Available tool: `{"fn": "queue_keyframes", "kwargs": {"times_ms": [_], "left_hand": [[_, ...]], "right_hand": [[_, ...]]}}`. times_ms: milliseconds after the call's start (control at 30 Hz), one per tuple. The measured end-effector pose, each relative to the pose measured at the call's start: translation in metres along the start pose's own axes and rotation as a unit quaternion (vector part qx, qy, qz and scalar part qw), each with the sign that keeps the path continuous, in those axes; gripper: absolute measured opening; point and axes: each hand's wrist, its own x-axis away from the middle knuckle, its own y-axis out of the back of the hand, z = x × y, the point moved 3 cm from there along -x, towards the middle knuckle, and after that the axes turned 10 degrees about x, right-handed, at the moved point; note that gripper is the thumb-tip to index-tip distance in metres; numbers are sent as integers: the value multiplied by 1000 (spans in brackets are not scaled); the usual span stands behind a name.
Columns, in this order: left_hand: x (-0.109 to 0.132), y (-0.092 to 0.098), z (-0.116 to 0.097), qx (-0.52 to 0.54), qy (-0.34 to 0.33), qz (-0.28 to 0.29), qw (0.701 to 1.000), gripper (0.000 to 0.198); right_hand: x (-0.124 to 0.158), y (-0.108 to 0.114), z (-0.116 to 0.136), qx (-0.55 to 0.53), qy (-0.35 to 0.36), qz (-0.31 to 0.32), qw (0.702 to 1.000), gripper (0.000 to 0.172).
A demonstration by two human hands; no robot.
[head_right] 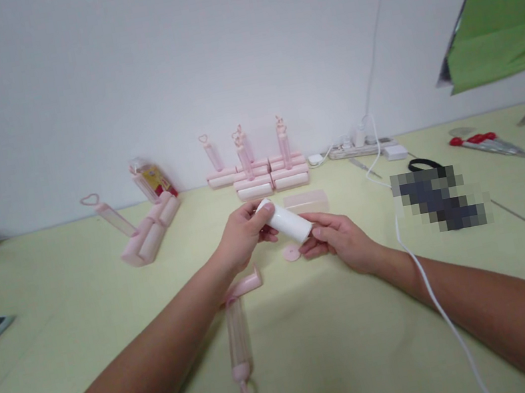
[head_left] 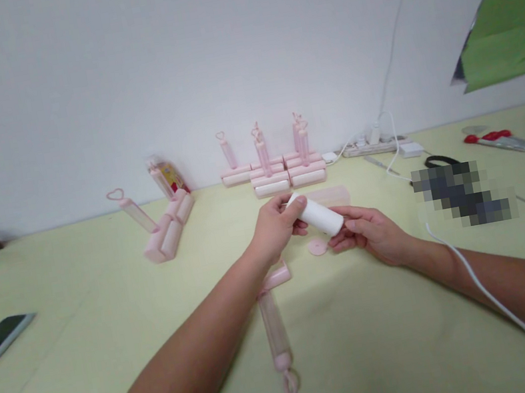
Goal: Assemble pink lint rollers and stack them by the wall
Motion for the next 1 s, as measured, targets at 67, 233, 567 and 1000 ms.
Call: {"fn": "queue_keyframes", "kwargs": {"times_ms": [67, 233, 567, 1000], "left_hand": [[-1, 0, 3, 6, 1, 2, 1000, 37], [0, -2, 3, 22, 0, -3, 1000, 41], [3, -6, -1, -11, -45, -5, 999, 39], [2, -6, 0, -7, -55, -1, 998, 41]], "right_hand": [[-1, 1, 1, 0, -3, -8, 1000, 49], [-3, 2, 3, 10, -11, -27, 1000, 47], [-3, 5, 4, -23, -10, -52, 998, 47], [-6, 5, 11, 31, 42, -58, 997, 36]]}}
